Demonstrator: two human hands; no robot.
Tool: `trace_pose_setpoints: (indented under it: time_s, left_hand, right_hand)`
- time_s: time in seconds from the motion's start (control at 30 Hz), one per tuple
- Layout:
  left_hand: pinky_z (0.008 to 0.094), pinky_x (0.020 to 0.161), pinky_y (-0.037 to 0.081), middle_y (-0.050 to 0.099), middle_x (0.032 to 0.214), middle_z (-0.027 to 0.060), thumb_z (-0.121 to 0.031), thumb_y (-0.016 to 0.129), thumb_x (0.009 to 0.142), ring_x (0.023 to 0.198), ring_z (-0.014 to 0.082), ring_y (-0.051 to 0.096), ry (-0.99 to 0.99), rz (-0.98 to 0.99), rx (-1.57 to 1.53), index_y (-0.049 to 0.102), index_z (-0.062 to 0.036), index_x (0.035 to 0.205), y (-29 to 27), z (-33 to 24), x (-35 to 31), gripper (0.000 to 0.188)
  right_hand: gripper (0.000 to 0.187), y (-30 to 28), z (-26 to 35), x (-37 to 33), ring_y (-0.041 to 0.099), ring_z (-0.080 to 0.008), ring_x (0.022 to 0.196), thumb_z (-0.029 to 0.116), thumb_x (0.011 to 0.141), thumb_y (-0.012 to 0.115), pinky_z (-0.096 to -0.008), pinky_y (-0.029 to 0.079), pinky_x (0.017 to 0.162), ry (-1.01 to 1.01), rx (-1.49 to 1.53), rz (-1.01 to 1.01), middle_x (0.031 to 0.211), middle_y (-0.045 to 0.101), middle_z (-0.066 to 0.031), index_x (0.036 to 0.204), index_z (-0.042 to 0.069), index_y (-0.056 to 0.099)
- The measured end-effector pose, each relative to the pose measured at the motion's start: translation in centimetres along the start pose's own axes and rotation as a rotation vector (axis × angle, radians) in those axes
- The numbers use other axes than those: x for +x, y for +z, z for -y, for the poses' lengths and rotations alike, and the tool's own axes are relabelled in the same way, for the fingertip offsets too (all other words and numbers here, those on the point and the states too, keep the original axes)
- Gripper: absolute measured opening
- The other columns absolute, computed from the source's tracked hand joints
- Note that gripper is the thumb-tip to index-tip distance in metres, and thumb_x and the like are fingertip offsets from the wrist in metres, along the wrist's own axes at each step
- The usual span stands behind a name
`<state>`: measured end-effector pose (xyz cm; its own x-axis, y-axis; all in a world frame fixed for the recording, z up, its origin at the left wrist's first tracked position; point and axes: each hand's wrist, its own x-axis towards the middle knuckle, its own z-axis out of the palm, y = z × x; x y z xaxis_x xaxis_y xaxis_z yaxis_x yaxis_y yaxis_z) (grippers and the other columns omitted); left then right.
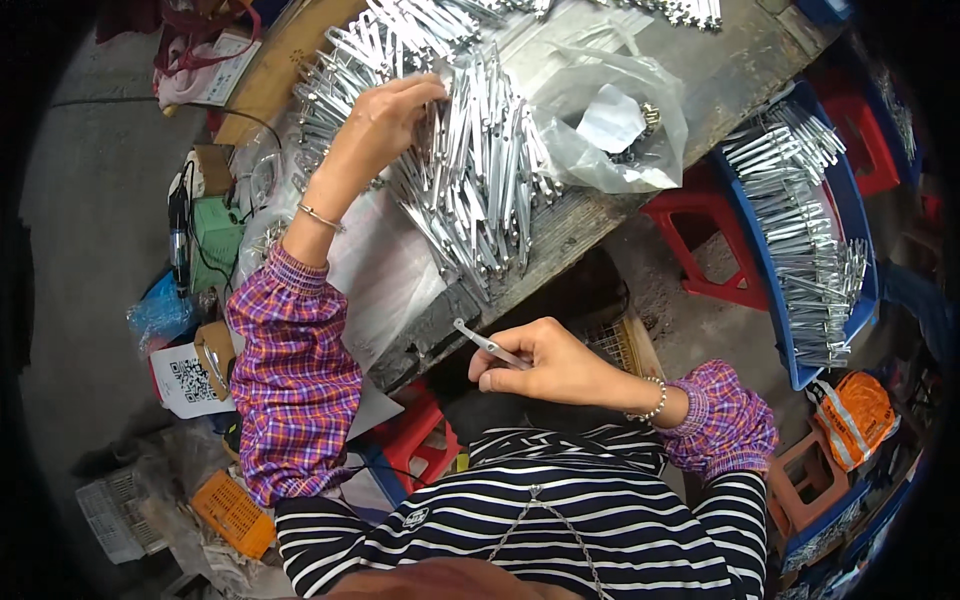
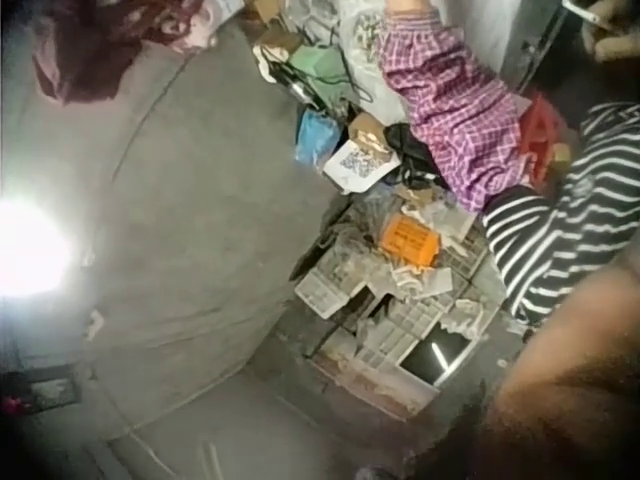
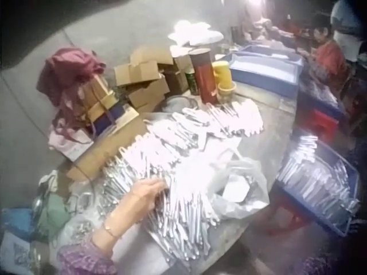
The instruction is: Assembling small metal components at a manual factory workstation.
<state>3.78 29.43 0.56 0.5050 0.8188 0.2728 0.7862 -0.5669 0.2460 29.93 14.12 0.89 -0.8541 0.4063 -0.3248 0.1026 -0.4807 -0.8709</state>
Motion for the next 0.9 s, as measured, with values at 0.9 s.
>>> trace_pose_setpoints:
  time_s: [0.9]
  left_hand:
    - [0.0263,0.066,0.05,0.068,0.087,0.0117,0.004,0.057,0.078,0.074,0.0161,0.065,-0.359,-0.272,-0.579,0.066,0.0,0.095,-5.0,-11.7,-3.0,0.019]
  right_hand:
    - [0.016,1.5,-3.7,-0.8,0.056,-0.0055,0.072,0.011,0.079,0.065,-0.0205,0.045,0.067,0.056,0.105,-0.01,0.075,0.063,-0.0009,0.09,-0.001,0.066]
